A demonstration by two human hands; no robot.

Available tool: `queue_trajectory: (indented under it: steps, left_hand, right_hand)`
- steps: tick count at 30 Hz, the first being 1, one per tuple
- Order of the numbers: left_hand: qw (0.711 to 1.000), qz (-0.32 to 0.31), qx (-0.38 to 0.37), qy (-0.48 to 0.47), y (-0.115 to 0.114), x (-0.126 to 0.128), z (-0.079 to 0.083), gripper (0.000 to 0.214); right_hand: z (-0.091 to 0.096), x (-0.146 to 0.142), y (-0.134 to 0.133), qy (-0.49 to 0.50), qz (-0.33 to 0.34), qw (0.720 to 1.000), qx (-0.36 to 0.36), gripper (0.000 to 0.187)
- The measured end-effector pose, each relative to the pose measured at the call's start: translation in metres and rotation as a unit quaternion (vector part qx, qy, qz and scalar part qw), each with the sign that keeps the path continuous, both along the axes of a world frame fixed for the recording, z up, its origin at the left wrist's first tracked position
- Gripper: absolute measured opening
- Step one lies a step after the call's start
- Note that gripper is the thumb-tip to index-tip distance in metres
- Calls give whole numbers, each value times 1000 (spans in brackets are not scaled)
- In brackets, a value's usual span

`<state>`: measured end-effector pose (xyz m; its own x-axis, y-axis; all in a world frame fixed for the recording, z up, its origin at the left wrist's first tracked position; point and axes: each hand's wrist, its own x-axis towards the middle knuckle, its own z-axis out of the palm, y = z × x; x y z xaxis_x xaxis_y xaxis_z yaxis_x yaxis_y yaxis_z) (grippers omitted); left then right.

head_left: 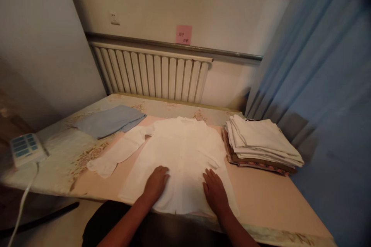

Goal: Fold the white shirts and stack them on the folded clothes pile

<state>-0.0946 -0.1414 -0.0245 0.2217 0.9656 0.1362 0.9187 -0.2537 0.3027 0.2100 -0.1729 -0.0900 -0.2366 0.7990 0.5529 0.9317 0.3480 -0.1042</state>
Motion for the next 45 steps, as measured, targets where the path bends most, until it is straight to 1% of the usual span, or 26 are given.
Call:
queue_trajectory:
  steps: [1,3,5,7,16,23,30,35,45]
  left_hand:
    - [1000,-22,-9,-11,6,15,-3,25]
    - [999,-41,-19,-20,16,39,-7,24]
    - [998,-52,-28,-20,23,53,-10,21]
    - [997,-63,-36,-16,27,59,-11,18]
    - [995,-85,-49,-3,38,59,-14,16]
    - [995,-79,-55,-15,43,58,-18,19]
    - [996,-66,-54,-28,45,59,-15,20]
    - [995,-67,-61,-29,45,59,-12,21]
    - [996,-61,-60,4,40,62,-8,19]
  right_hand:
    - [1,-1,0,1,-1,1000,-1,36]
    - [3,-1,0,2,-3,1000,-5,36]
    - [5,-2,0,4,-7,1000,-12,37]
    - [6,-2,0,5,-9,1000,-20,38]
    - [5,-2,0,24,-12,999,-34,39]
    - [8,-4,-1,49,-12,998,-31,38]
    - [14,-6,-2,65,-18,996,-54,38]
    - [15,-5,-2,68,-19,996,-50,39]
    - [16,-5,-3,60,-18,996,-59,39]
